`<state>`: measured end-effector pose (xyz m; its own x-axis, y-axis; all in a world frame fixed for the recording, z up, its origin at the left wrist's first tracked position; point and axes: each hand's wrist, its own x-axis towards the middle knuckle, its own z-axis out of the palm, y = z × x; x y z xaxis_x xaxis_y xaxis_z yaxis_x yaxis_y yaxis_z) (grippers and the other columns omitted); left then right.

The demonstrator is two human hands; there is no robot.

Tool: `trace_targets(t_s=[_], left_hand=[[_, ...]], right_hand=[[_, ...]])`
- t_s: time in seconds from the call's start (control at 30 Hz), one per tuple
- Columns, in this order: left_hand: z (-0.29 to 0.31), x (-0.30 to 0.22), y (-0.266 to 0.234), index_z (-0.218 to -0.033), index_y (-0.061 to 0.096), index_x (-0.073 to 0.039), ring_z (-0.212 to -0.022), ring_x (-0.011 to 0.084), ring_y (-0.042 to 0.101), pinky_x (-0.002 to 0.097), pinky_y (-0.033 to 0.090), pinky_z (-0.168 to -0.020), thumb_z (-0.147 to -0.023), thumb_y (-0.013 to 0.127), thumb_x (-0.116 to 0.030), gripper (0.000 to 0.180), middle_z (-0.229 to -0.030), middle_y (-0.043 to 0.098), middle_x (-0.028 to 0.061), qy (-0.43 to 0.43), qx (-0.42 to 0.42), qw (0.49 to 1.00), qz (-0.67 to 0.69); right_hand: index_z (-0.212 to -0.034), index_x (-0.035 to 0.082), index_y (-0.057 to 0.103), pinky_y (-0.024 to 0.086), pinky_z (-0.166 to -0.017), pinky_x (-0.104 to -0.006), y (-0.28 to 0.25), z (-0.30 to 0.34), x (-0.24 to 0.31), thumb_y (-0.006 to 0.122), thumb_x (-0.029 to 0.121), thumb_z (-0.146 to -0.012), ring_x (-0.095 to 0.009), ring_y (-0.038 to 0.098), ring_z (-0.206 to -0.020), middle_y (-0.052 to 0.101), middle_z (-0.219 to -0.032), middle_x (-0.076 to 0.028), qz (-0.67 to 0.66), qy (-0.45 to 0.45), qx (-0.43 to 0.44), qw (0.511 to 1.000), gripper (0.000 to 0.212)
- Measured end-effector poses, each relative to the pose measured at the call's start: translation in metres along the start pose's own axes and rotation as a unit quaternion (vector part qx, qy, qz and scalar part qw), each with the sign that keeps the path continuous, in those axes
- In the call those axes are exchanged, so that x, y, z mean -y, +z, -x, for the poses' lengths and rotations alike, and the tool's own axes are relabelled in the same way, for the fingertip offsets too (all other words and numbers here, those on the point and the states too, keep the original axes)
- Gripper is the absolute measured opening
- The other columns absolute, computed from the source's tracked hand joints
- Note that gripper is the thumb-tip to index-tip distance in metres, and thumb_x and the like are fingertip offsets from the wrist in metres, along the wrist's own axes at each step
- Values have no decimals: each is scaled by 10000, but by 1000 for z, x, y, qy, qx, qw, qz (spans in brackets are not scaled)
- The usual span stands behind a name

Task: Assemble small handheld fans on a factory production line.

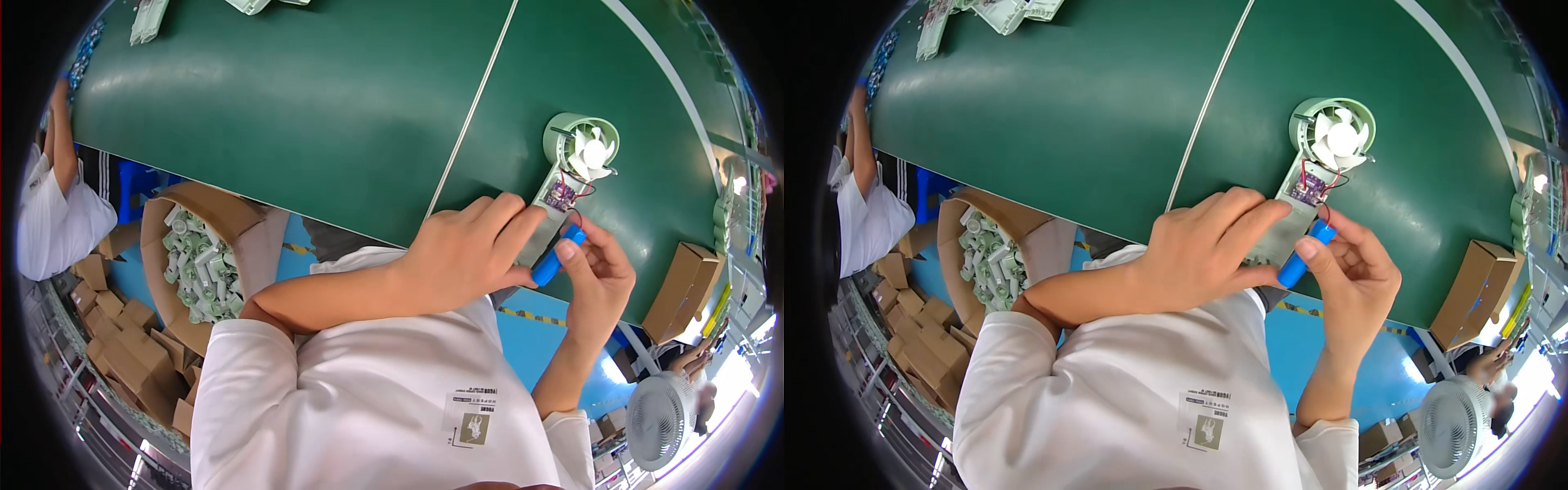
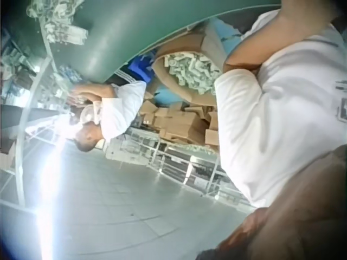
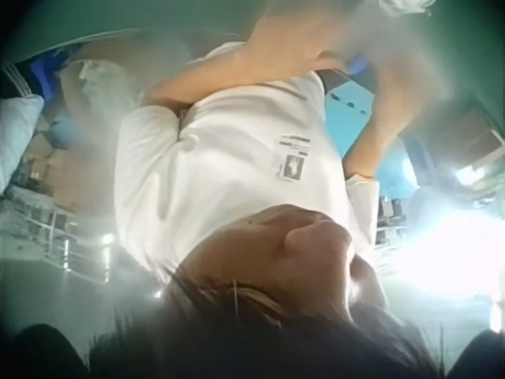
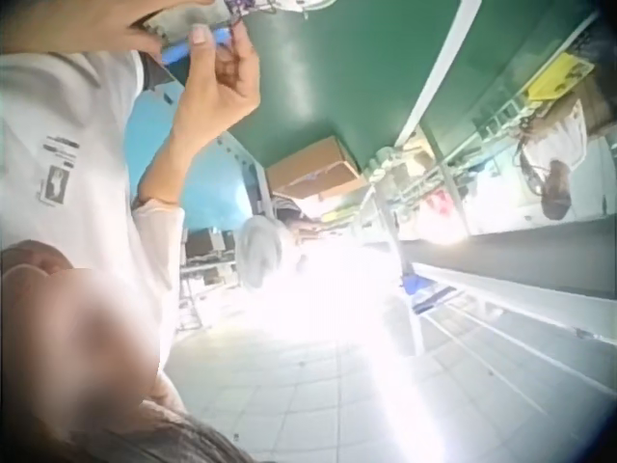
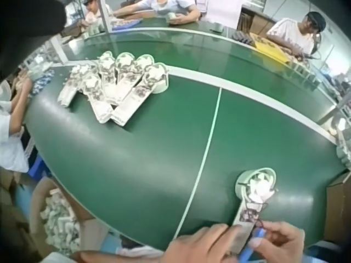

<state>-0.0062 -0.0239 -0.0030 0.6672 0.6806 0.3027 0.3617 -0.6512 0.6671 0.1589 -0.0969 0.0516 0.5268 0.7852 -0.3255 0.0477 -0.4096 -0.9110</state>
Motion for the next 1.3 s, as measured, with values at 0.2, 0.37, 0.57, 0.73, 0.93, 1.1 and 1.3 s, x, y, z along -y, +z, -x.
trace_targets(t_s=[0.2,0.37,0.57,0.73,0.93,1.1,1.3], left_hand=[[-1,-3,5,-1173,589,-63,-741,138,626,243,467,-493,-555,816,-448,763,-989,579,27,-2,-18,1000,19],[2,-3,10,-1174,587,-59,-733,138,625,241,465,-491,-537,835,-408,768,-960,588,24,-9,-41,999,3],[0,-5,8,-1174,589,-64,-722,144,622,242,474,-496,-533,842,-380,758,-902,600,16,-18,-39,999,-3],[-2,-6,8,-1179,588,-75,-723,147,623,238,486,-506,-556,844,-362,732,-910,606,11,-14,-28,999,-12],[-19,6,-33,-1204,578,-44,-684,145,615,257,487,-510,-714,834,-343,628,-937,610,43,-48,85,986,136],[-64,24,-47,-1264,570,-22,-514,57,496,232,389,-463,-838,783,-359,583,-864,652,50,-252,290,855,350],[-89,32,-35,-1022,694,10,-454,39,423,227,303,-413,-923,701,-319,343,-674,589,-2,-314,331,781,426]], right_hand=[[-1138,-57,668,491,-686,-189,26,12,-14,765,-51,-789,-67,598,-742,679,-894,-51,79,-96,-108,986,362],[-1056,-42,671,503,-639,-201,33,12,-17,786,-43,-772,-66,596,-718,668,-913,-44,108,-127,-102,981,306],[-1036,-41,658,439,-563,-176,34,7,-23,786,-38,-776,-43,524,-647,586,-796,-2,207,-197,-97,953,290],[-1157,-32,615,372,-559,-148,35,6,-38,758,-64,-798,-28,477,-625,536,-732,12,130,-165,-92,973,388],[-1296,-8,500,333,-492,-139,39,2,-28,817,-28,-750,3,459,-558,524,-656,33,-24,-124,-117,985,631],[-1268,-8,536,319,-483,-145,32,1,-35,810,2,-774,11,437,-553,507,-656,43,9,-95,-63,993,565],[-1136,1,600,275,-495,-151,34,-3,-37,750,-19,-824,6,361,-541,441,-664,61,41,-153,-42,986,347]])
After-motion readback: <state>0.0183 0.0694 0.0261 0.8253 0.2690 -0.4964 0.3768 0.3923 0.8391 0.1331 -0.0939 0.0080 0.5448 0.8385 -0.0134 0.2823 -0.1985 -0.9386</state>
